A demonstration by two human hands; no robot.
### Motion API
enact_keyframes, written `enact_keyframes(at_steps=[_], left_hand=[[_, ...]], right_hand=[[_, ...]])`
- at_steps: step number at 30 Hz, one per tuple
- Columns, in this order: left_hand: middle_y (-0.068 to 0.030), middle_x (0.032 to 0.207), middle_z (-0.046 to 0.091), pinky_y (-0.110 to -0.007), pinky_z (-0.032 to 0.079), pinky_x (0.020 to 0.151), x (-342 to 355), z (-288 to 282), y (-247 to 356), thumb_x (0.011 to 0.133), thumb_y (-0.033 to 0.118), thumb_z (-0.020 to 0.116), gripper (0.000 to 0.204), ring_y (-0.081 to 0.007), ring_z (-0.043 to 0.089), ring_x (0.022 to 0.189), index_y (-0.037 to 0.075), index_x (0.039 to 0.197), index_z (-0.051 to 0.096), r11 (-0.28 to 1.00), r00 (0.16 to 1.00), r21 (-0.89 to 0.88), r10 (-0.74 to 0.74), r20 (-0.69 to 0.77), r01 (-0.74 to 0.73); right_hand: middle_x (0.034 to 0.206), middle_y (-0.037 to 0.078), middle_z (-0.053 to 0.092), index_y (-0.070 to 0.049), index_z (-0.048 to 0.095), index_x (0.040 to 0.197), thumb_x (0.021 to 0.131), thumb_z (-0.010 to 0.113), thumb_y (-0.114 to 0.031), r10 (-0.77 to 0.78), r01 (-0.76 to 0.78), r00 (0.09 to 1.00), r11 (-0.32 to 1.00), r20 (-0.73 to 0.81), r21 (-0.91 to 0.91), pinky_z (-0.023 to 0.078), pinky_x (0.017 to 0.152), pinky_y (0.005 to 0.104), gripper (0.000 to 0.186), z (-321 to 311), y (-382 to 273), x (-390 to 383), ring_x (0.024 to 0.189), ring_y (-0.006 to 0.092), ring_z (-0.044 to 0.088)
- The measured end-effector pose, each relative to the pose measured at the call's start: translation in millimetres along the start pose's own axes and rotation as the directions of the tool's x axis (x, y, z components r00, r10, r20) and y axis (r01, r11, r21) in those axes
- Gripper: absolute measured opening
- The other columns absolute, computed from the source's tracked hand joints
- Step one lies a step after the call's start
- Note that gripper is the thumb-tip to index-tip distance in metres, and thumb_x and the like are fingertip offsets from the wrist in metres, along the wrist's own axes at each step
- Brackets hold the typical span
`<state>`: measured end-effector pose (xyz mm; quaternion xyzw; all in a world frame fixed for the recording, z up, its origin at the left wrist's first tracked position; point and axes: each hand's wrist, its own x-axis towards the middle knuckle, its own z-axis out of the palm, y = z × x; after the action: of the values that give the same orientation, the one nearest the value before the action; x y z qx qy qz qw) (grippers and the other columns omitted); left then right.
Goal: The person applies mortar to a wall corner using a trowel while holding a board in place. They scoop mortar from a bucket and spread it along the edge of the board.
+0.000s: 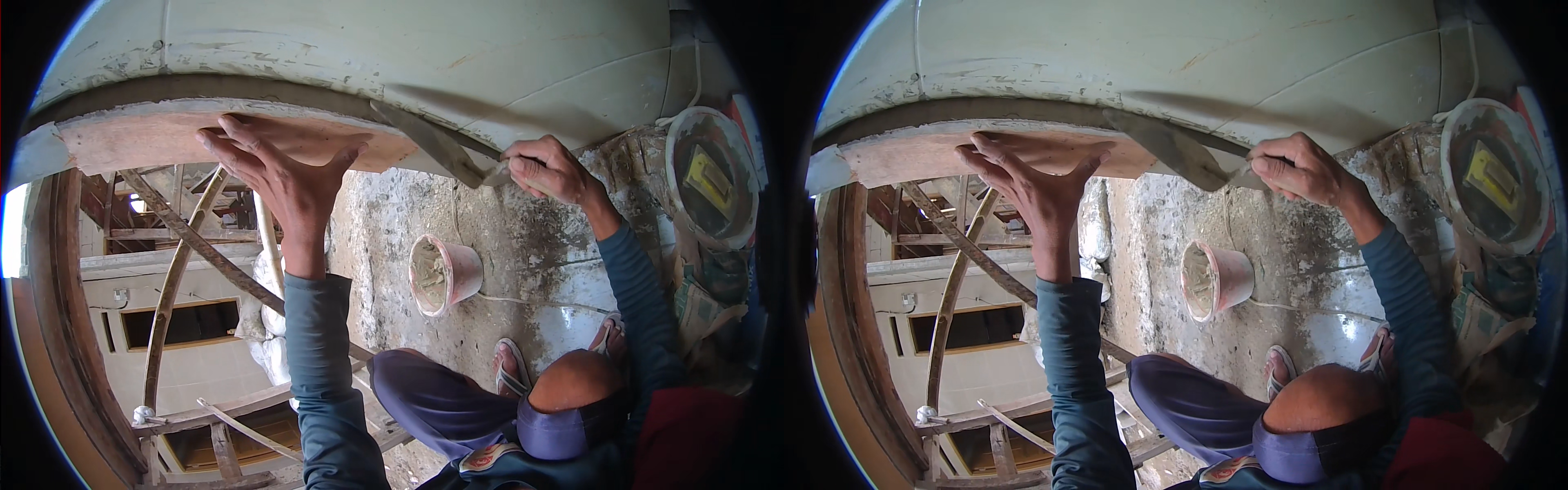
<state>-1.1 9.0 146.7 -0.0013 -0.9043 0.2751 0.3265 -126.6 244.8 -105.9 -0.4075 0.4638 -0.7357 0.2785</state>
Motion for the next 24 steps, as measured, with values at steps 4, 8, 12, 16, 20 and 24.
enact_keyframes(at_steps=[4, 8, 12, 16, 20, 24], left_hand=[[-0.0365, 0.158, -0.013, -0.069, 0.016, 0.116, 0.5, 1.7, 0.4, 0.052, 0.062, 0.093, 0.158, -0.0551, -0.007, 0.148, 0.01, 0.159, -0.011, 1.0, 1.0, -0.018, 0.011, -0.017, -0.011], [-0.0356, 0.159, -0.011, -0.068, 0.018, 0.117, 2.1, 3.3, 1.1, 0.052, 0.06, 0.094, 0.157, -0.0544, -0.004, 0.148, 0.011, 0.16, -0.01, 1.0, 0.998, -0.019, 0.022, -0.05, -0.023], [-0.0347, 0.159, -0.008, -0.067, 0.021, 0.116, 1.7, -6.7, -2.6, 0.052, 0.058, 0.094, 0.156, -0.0536, 0.0, 0.149, 0.011, 0.16, -0.008, 0.999, 0.998, 0.025, 0.043, -0.048, -0.042], [-0.0326, 0.16, -0.002, -0.063, 0.025, 0.117, 2.3, -15.4, 6.2, 0.058, 0.049, 0.095, 0.146, -0.0523, 0.005, 0.149, 0.012, 0.161, 0.0, 0.997, 0.998, -0.042, -0.069, -0.001, 0.069], [-0.0275, 0.158, 0.009, -0.059, 0.03, 0.116, 2.2, -18.1, 0.6, 0.066, 0.041, 0.093, 0.123, -0.0479, 0.016, 0.148, 0.015, 0.16, 0.019, 0.987, 0.993, -0.146, -0.082, -0.081, 0.069], [-0.0243, 0.159, 0.013, -0.057, 0.032, 0.114, 2.9, -19.7, -0.6, 0.066, 0.044, 0.092, 0.115, -0.0446, 0.021, 0.147, 0.015, 0.158, 0.029, 0.993, 0.991, -0.079, -0.098, -0.092, 0.091]], right_hand=[[0.059, 0.0, 0.05, -0.002, 0.06, 0.083, 0.102, 0.055, -0.04, -0.078, 0.077, 0.997, 0.989, -0.005, -0.13, 0.038, 0.046, 0.0276, 0.043, -6.7, -5.2, 21.8, 0.048, 0.0075, 0.045], [0.06, 0.001, 0.052, -0.001, 0.063, 0.087, 0.102, 0.055, -0.037, -0.039, 0.043, 0.997, 0.997, 0.06, -0.07, 0.04, 0.047, 0.0273, 0.04, 3.8, -5.7, 21.9, 0.049, 0.0083, 0.047], [0.061, 0.002, 0.054, 0.001, 0.065, 0.093, 0.102, 0.055, -0.037, -0.051, 0.059, 0.988, 0.997, 0.148, -0.053, 0.04, 0.046, 0.0272, 0.04, 14.2, -9.0, 2.8, 0.049, 0.0085, 0.049], [0.061, 0.003, 0.055, 0.004, 0.065, 0.095, 0.102, 0.055, -0.039, -0.035, 0.034, 0.997, 0.999, 0.07, 0.016, 0.039, 0.046, 0.0281, 0.044, 8.1, -4.4, -5.8, 0.048, 0.0088, 0.049], [0.06, 0.002, 0.053, 0.002, 0.062, 0.089, 0.103, 0.054, -0.04, -0.058, 0.058, 0.998, 0.998, 0.009, -0.011, 0.037, 0.046, 0.028, 0.045, 3.5, -16.3, 7.5, 0.048, 0.0084, 0.047], [0.06, 0.001, 0.051, -0.001, 0.057, 0.082, 0.103, 0.053, -0.038, -0.083, 0.083, 0.997, 0.995, 0.0, -0.062, 0.036, 0.047, 0.0276, 0.043, 6.5, -33.2, 30.7, 0.048, 0.008, 0.045]])
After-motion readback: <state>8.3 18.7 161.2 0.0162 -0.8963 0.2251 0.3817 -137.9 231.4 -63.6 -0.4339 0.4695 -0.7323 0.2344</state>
